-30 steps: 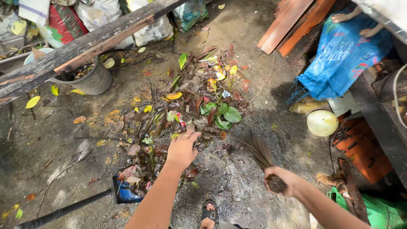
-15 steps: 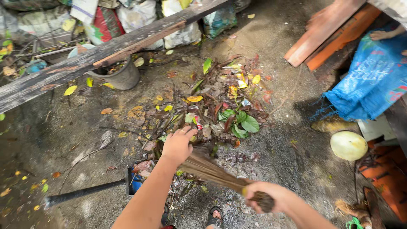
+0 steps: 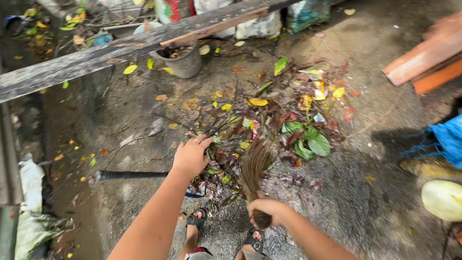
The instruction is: The person sweeps wet leaves and debris from a concrete outdoor surface using a handheld broom and a dustpan, then places the debris into a black plastic bag.
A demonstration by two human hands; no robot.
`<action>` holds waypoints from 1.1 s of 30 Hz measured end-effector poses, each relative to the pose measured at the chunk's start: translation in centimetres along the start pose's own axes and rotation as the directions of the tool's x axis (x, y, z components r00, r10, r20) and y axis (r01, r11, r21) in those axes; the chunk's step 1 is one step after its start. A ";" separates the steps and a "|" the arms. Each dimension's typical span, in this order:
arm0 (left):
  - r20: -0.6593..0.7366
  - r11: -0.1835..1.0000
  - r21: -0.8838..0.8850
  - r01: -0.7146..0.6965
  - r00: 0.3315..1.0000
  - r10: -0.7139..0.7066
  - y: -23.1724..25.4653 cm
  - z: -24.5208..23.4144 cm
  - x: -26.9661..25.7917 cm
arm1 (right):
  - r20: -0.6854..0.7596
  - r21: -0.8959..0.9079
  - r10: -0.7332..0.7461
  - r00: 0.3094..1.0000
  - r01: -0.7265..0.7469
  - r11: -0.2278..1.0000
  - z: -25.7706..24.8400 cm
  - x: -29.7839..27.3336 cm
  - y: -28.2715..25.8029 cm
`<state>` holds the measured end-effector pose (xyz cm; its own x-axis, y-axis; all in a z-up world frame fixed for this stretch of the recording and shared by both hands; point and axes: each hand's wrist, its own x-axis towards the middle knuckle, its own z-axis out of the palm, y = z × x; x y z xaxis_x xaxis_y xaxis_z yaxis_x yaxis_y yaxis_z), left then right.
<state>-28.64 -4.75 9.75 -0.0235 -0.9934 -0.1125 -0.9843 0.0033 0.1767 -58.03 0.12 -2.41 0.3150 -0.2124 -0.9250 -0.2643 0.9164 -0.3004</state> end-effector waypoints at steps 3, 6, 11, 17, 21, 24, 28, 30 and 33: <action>0.006 0.999 0.041 0.026 1.000 -0.027 -1.7 -0.3 -1.4 | 0.054 -0.025 0.064 0.996 -0.063 0.998 2.7 -3.0 -1.9; 0.018 0.995 0.083 0.046 0.999 -0.048 -2.9 -0.9 -2.8 | 0.088 -0.131 0.132 0.987 -0.120 0.984 0.6 -7.9 -4.4; 0.141 0.983 0.122 0.140 0.978 -0.157 -5.2 -2.1 -3.8 | 0.041 -0.319 -0.007 0.999 0.020 0.948 -0.8 -16.4 -9.0; 0.136 0.983 0.152 0.101 0.983 -0.122 -9.9 -1.7 -4.4 | -0.063 -0.418 -0.169 0.984 0.128 0.900 6.1 -13.0 -9.4; 0.197 0.983 0.172 0.070 0.975 -0.104 -14.8 -1.7 -6.0 | -0.109 -0.390 -0.145 0.983 0.092 0.916 12.3 0.0 -8.0; 0.261 0.940 0.318 0.125 0.941 -0.214 -19.4 -1.8 -7.3 | 0.018 -0.371 -0.077 0.997 0.078 0.925 16.2 7.6 -4.1; 0.214 0.947 0.301 0.110 0.960 -0.180 -24.3 -2.4 -9.1 | 0.116 -0.275 0.096 0.989 -0.061 0.960 20.0 6.9 -0.2; 0.218 0.949 0.307 0.069 0.966 -0.140 -26.4 -2.9 -10.3 | 0.057 -0.246 0.118 0.991 -0.101 0.964 20.2 2.9 -0.3; 0.302 0.951 0.287 0.119 0.931 -0.207 -29.2 -3.1 -11.1 | -0.058 -0.142 0.082 0.995 -0.089 0.986 18.5 -4.1 -0.9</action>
<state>0.95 5.80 8.88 0.1291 -0.8906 -0.4361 -0.9887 -0.0817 -0.1258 -42.22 6.40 5.92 0.2392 -0.1562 -0.9583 -0.4182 0.8741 -0.2469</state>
